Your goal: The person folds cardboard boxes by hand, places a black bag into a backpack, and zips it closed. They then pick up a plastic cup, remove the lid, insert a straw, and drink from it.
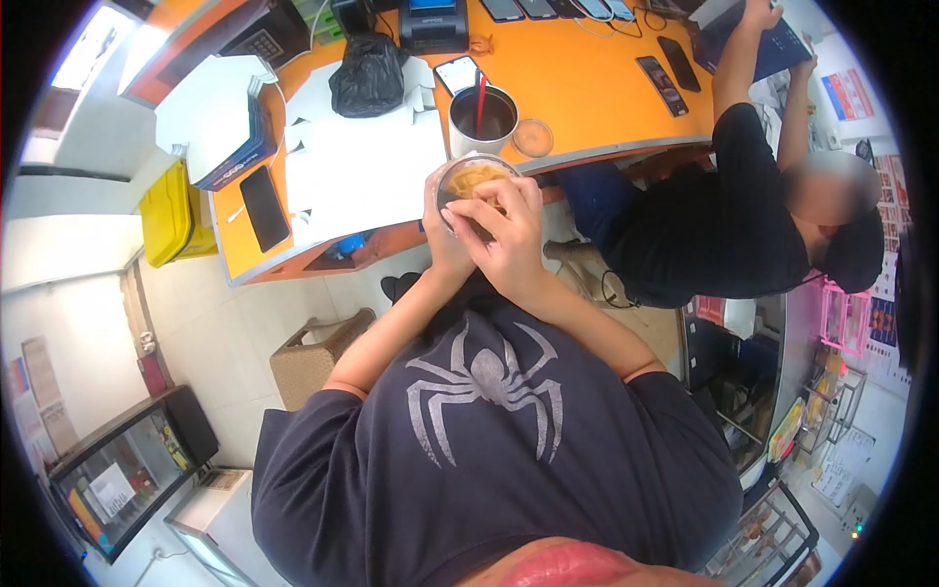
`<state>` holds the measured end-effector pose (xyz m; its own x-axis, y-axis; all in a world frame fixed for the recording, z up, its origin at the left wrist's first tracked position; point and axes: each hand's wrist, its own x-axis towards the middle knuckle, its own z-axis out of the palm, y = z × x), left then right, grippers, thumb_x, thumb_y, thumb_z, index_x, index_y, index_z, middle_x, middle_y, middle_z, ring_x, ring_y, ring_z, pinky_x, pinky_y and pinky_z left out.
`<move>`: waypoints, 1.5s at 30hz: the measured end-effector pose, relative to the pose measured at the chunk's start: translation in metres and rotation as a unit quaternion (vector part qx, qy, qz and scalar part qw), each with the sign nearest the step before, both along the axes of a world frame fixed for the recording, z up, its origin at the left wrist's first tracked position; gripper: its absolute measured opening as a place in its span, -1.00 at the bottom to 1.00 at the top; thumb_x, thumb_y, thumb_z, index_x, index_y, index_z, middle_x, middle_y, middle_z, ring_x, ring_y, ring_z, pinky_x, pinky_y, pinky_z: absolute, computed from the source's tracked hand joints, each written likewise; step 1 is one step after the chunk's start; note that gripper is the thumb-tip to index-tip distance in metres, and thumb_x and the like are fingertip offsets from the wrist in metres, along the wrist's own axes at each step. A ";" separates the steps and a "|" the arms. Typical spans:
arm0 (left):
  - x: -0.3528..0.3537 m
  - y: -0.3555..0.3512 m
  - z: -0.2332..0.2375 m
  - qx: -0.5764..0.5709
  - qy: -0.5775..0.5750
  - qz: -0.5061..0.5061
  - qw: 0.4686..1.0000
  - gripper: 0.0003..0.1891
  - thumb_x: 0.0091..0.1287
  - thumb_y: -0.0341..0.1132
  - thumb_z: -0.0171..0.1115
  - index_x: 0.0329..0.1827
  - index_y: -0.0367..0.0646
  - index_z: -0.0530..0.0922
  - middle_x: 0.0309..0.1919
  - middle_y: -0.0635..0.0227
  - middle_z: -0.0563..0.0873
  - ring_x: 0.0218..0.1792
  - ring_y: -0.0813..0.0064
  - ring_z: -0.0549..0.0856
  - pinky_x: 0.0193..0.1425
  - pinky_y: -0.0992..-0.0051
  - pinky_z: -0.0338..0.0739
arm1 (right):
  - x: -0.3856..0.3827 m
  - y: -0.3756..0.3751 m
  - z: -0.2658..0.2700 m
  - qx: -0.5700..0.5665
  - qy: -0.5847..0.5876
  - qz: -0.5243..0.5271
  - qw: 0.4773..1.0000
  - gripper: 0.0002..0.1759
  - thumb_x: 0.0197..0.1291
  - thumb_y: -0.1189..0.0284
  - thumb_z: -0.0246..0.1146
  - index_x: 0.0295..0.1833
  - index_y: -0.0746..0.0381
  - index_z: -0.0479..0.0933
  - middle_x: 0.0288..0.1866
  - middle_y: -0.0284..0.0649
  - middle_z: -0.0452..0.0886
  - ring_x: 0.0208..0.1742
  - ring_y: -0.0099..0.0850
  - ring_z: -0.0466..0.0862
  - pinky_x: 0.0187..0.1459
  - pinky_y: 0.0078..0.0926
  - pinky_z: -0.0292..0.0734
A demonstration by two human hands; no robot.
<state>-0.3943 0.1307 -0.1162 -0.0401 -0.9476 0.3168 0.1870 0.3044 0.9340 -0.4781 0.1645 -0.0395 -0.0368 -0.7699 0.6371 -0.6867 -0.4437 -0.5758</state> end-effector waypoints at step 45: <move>0.030 -0.050 0.069 -0.043 -0.260 0.074 0.962 -0.17 -0.25 -0.29 0.66 0.14 -0.26 0.37 0.03 0.25 0.53 0.08 0.41 0.55 0.19 0.44 0.45 | 0.013 -0.012 -0.028 0.024 -0.171 0.002 0.985 -0.52 0.07 0.28 0.36 0.15 0.03 0.51 0.50 0.17 -0.02 0.52 0.18 -0.07 0.42 0.10 -0.10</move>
